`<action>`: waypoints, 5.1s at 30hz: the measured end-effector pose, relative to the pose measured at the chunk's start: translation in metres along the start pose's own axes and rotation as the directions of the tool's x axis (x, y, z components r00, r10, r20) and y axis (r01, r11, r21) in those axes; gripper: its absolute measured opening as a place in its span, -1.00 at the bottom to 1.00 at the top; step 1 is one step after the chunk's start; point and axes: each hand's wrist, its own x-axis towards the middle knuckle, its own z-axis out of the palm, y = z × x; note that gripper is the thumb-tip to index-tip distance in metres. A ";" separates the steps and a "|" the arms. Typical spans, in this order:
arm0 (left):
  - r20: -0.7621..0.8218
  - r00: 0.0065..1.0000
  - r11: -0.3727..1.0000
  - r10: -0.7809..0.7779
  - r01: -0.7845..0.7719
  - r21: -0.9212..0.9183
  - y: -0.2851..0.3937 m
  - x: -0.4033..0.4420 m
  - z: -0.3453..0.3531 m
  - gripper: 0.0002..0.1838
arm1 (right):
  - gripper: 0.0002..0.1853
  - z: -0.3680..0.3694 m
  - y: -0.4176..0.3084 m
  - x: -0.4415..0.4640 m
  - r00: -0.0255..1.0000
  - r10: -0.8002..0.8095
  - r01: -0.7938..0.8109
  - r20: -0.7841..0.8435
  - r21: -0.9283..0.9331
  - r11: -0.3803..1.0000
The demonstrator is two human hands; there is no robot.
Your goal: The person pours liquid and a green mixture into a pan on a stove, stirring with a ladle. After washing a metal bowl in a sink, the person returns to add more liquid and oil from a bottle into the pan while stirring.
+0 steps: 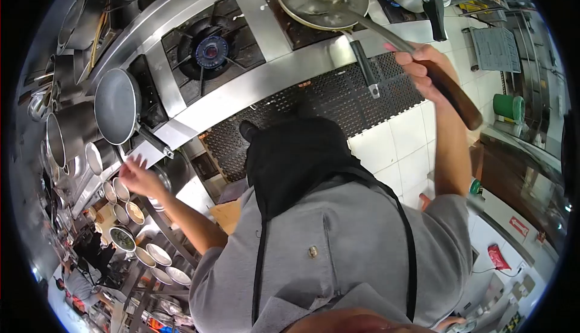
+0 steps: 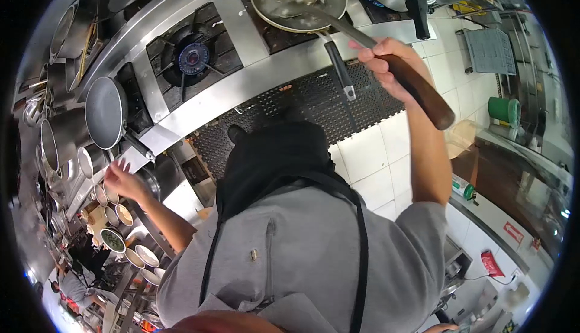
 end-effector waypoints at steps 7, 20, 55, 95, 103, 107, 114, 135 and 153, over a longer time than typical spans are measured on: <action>0.199 0.968 0.985 -0.152 0.165 -0.052 -0.024 -0.118 0.044 -0.77 | -0.53 0.015 -0.066 -0.048 0.955 -0.265 0.048 -0.134 -0.811 0.583; 0.226 0.856 0.885 -0.465 0.460 0.079 -0.069 -0.259 -0.024 -0.72 | -0.58 -0.098 0.052 0.050 0.918 -0.378 0.069 -0.123 -0.886 0.458; -0.029 0.644 0.642 -0.765 0.765 0.054 -0.158 -0.431 -0.221 -0.71 | -0.78 -0.055 0.101 0.061 0.878 -0.460 0.198 -0.134 -0.773 0.603; 0.939 0.057 0.322 -0.339 0.945 0.059 0.184 -0.402 0.330 -0.72 | -0.36 -0.116 -0.130 0.033 0.983 -0.179 -0.031 0.031 -0.942 -0.335; 0.926 0.085 0.329 -0.367 0.943 0.044 0.186 -0.403 0.332 -0.73 | -0.45 -0.137 -0.058 -0.020 0.979 0.041 -0.175 -0.198 -0.733 0.657; 0.918 0.076 0.326 -0.389 0.944 0.060 0.189 -0.402 0.332 -0.73 | -0.49 -0.108 -0.050 -0.024 0.978 0.154 -0.201 -0.138 -0.464 0.863; 0.910 0.078 0.364 -0.406 0.928 0.082 0.188 -0.399 0.330 -0.71 | -0.48 -0.100 -0.080 -0.015 0.964 0.244 -0.246 0.103 0.010 0.969; 0.904 0.091 0.412 -0.418 0.906 0.099 0.182 -0.390 0.322 -0.74 | -0.46 -0.148 -0.066 0.055 0.996 -0.087 0.037 0.008 -0.938 0.344; 0.913 0.047 0.377 -0.406 0.918 0.120 0.181 -0.379 0.314 -0.73 | -0.40 -0.123 -0.113 -0.022 0.988 0.105 -0.013 0.110 -0.627 0.779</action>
